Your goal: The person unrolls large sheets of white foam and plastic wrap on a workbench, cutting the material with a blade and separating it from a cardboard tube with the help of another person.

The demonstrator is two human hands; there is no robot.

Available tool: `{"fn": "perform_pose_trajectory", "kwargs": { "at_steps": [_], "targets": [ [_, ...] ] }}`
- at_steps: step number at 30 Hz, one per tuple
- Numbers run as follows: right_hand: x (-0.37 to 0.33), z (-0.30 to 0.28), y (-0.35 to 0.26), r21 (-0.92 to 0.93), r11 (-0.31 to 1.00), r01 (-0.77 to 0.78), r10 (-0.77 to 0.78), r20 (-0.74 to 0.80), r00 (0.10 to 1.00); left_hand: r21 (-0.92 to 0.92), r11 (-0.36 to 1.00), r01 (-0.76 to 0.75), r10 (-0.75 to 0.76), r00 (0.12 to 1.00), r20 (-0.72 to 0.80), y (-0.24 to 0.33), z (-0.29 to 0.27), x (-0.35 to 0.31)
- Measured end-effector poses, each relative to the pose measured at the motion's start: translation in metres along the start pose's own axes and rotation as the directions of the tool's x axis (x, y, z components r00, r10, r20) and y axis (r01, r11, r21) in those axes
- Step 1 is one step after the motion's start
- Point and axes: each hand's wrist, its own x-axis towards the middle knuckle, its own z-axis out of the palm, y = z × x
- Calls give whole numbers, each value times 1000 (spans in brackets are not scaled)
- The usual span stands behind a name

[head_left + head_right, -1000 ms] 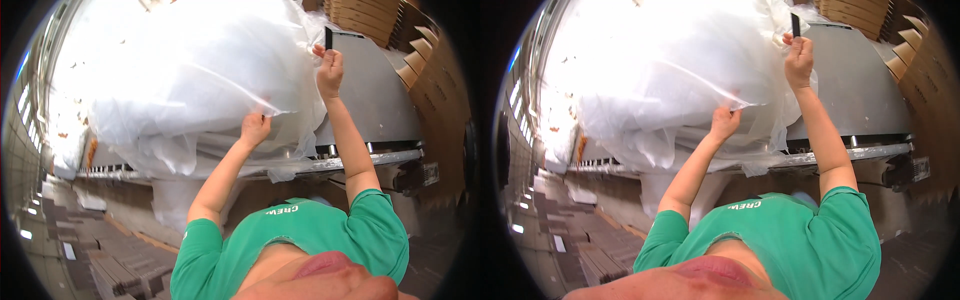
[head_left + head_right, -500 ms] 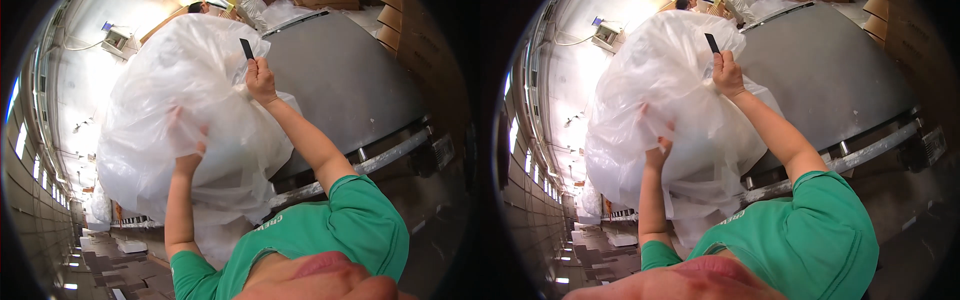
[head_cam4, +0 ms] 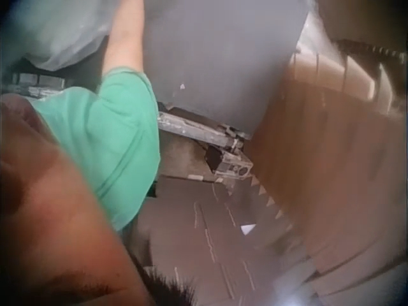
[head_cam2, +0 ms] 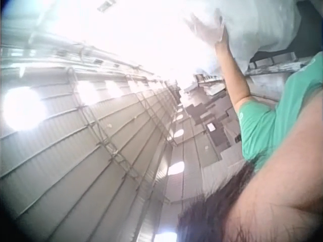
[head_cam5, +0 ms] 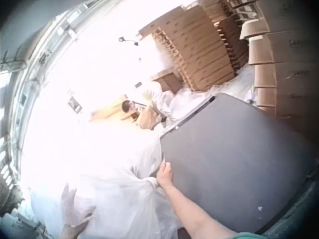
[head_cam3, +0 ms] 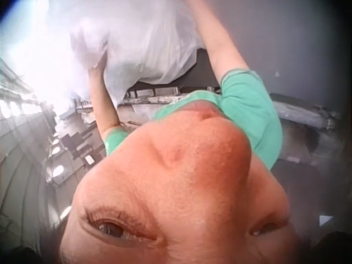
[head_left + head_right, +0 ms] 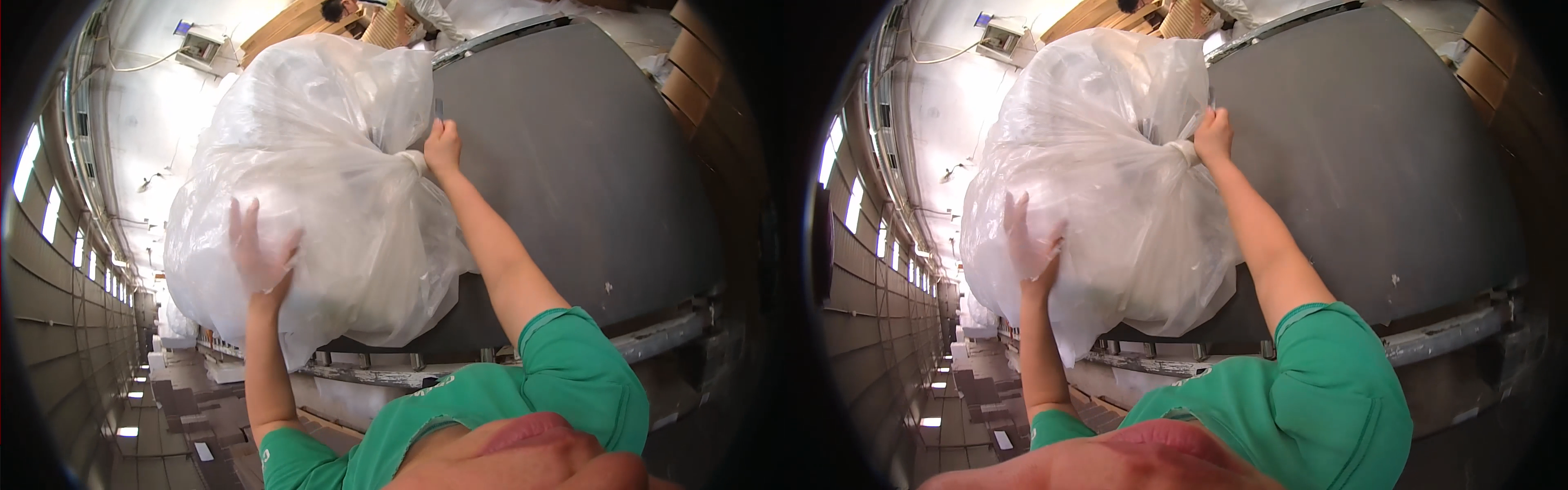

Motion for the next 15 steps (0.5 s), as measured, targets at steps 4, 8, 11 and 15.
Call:
{"fn": "perform_pose_trajectory", "kwargs": {
  "at_steps": [4, 8, 11, 15],
  "targets": [
    [-15, 21, 43, 9, 997, -76, 76, -7, 997, -138, 972, 192, -178, 978, 110, 26, 15, -17],
    [-35, 17, 48, 84, 995, -61, 62, -6, 998, -70, 972, 225, -215, 968, 127, 17, 36, -48],
    [-58, 2, 49, 139, 990, -34, 38, -23, 999, -86, 966, 243, -230, 964, 132, 11, 38, -76],
    [-75, -25, 26, 303, 948, -92, 64, 102, 993, -92, 958, 272, -265, 961, 84, 9, 37, -111]
  ]
}}
